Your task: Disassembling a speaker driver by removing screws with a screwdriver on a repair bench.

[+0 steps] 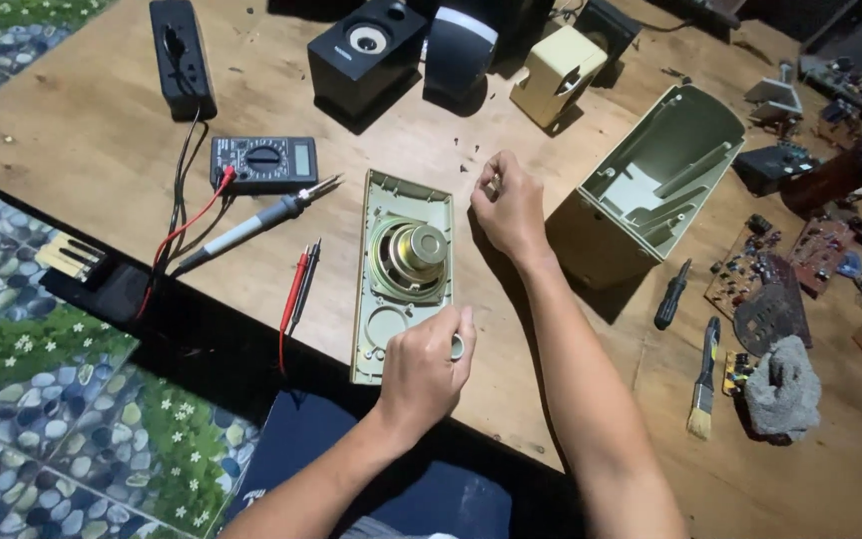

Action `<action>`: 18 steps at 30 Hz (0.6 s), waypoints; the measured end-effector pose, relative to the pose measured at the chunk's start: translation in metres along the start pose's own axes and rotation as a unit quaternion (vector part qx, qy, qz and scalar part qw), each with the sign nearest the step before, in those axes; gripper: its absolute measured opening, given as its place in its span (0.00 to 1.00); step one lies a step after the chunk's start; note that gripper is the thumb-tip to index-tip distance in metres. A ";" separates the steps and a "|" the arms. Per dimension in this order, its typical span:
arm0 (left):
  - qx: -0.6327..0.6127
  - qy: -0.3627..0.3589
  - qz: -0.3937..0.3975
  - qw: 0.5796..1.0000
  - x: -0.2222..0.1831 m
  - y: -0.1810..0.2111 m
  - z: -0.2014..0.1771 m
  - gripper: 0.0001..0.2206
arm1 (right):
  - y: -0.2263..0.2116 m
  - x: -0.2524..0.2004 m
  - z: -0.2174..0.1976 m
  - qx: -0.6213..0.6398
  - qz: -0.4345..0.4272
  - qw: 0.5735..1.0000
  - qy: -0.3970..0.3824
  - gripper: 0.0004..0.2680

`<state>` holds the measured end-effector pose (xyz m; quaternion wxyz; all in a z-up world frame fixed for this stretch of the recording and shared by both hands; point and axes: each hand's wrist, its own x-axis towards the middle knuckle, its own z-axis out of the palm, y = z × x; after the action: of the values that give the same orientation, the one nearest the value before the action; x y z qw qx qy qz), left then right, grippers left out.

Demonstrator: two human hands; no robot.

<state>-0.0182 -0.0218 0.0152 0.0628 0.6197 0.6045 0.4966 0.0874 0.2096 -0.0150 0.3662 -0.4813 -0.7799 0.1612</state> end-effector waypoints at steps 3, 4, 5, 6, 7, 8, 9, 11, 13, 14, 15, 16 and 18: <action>-0.010 0.005 -0.007 1.000 0.005 0.007 -0.005 0.17 | 0.003 0.002 0.007 -0.001 -0.002 1.000 -0.007 0.06; -0.011 0.004 -0.005 1.000 0.004 0.003 0.000 0.17 | 0.001 0.003 0.005 -0.001 -0.001 1.000 -0.004 0.06; -0.015 0.009 -0.008 1.000 0.001 0.000 0.004 0.17 | -0.001 0.002 0.005 0.002 0.000 1.000 -0.007 0.06; -0.020 0.014 -0.012 1.000 -0.001 -0.004 0.008 0.17 | -0.003 0.001 0.005 0.004 0.001 1.000 -0.009 0.06; -0.019 0.013 -0.014 1.000 0.000 -0.005 0.010 0.17 | -0.001 0.000 0.006 0.005 0.002 1.000 -0.011 0.06; -0.016 0.019 -0.010 1.000 0.002 -0.005 0.012 0.18 | 0.001 -0.001 0.006 0.004 0.003 1.000 -0.016 0.06; -0.013 0.026 -0.005 1.000 0.005 -0.005 0.014 0.18 | 0.003 0.000 0.005 0.002 0.003 1.000 -0.020 0.06; -0.012 0.034 -0.003 0.999 0.008 -0.006 0.017 0.18 | -0.001 -0.001 0.004 0.001 0.001 1.000 -0.019 0.07; -0.012 0.041 -0.001 0.999 0.010 -0.007 0.020 0.18 | -0.005 -0.001 -0.001 -0.001 0.000 1.000 -0.019 0.07; -0.008 0.044 0.000 0.999 0.011 -0.007 0.021 0.18 | -0.007 0.000 -0.004 -0.004 -0.001 1.000 -0.014 0.07; -0.002 0.047 -0.002 0.999 0.010 -0.008 0.022 0.18 | -0.011 0.000 -0.005 -0.007 -0.002 1.000 -0.011 0.08; -0.002 0.047 -0.003 0.999 0.010 -0.008 0.021 0.18 | -0.015 -0.001 -0.010 -0.007 -0.003 1.000 -0.013 0.08; -0.009 0.045 -0.006 0.999 0.010 -0.008 0.021 0.18 | -0.022 -0.004 -0.022 0.000 0.021 0.999 -0.039 0.05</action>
<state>-0.0110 -0.0008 0.0048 0.0439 0.5920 0.6063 0.5292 0.0905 0.1936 0.0115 0.3319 -0.4908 -0.7834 0.1875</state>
